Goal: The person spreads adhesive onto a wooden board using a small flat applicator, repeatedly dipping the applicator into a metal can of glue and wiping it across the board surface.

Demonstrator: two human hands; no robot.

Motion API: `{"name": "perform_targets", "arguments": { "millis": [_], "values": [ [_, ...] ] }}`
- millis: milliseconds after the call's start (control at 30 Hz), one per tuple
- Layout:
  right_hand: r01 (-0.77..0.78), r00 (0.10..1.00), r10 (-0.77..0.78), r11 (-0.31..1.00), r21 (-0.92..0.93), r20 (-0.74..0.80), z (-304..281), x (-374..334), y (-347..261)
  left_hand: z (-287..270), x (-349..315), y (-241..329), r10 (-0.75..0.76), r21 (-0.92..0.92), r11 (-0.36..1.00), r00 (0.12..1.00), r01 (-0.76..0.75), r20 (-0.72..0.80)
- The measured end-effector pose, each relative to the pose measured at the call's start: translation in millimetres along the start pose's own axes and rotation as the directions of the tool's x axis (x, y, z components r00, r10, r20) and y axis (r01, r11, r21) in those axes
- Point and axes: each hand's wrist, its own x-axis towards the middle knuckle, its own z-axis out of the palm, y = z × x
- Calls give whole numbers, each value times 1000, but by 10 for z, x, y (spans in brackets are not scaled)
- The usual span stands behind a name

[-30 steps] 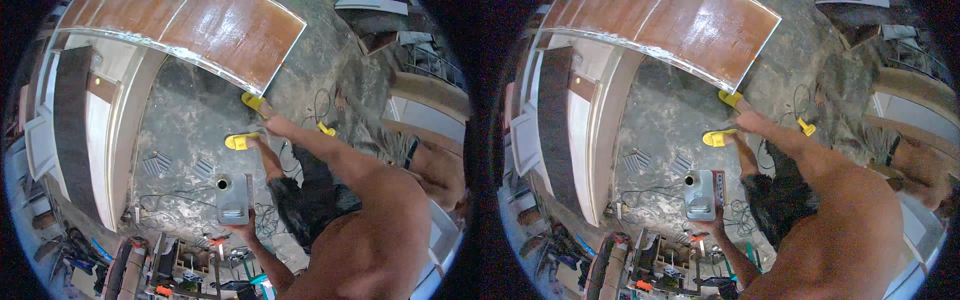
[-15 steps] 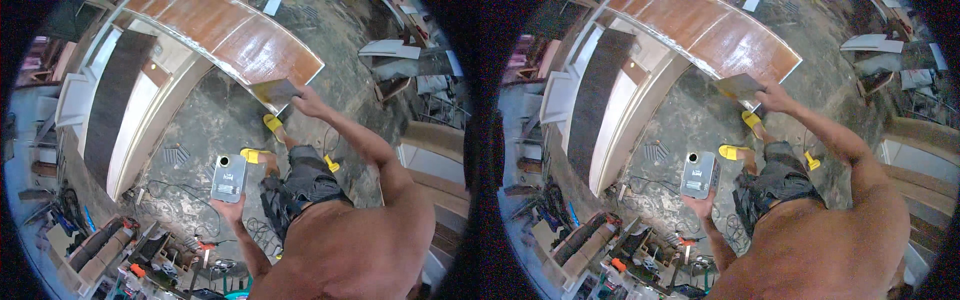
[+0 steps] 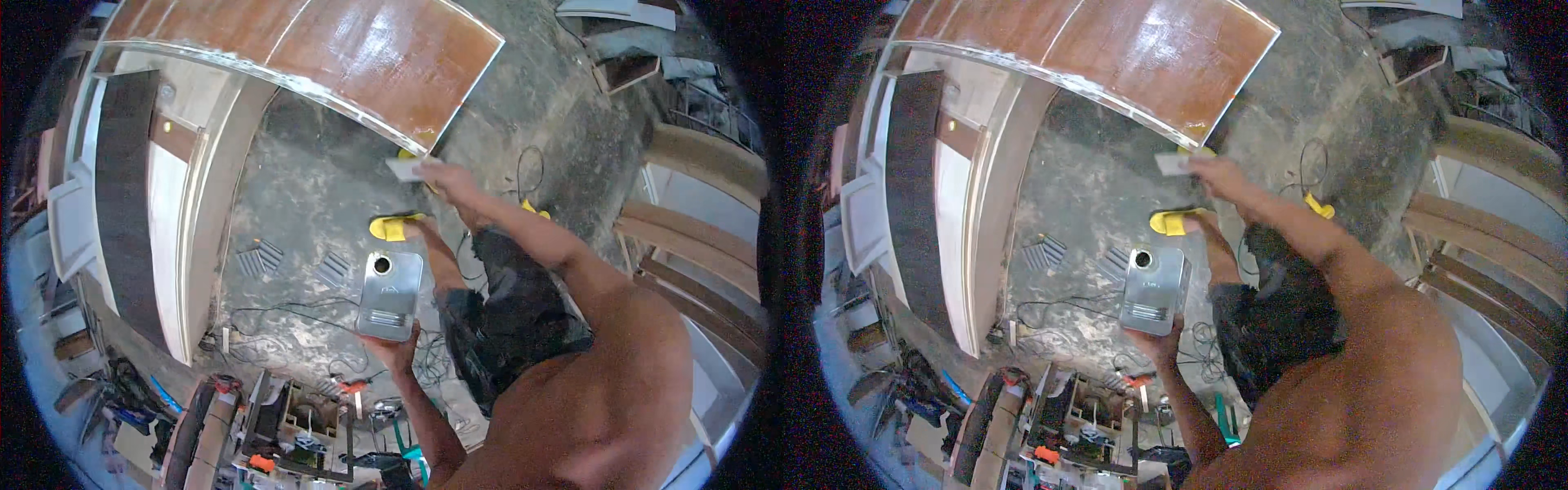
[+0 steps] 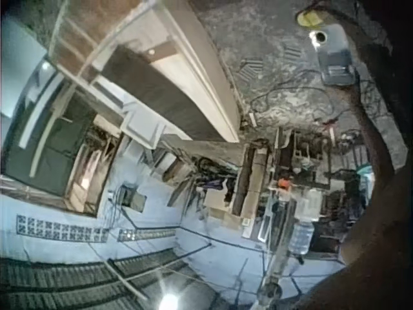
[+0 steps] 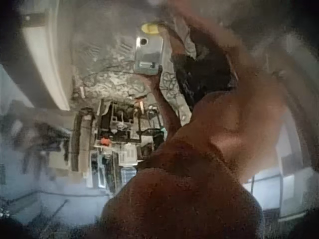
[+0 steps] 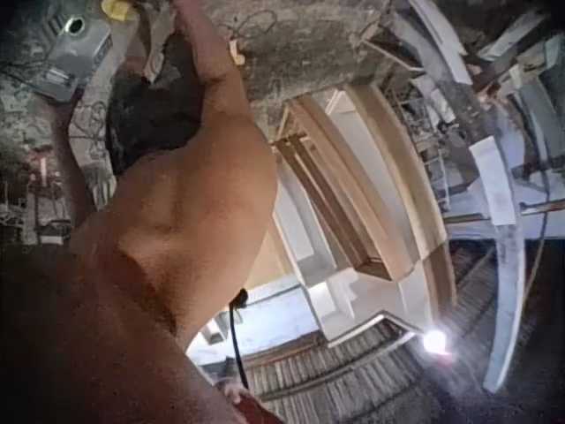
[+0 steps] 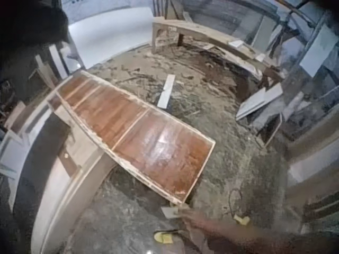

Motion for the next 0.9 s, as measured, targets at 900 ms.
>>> {"name": "perform_targets", "arguments": {
  "millis": [900],
  "values": [
    [319,911,-281,944,-83,303,602,-20,-1491,-408,-385,392,137,-155,975,979,-161,-154]
  ]
}}
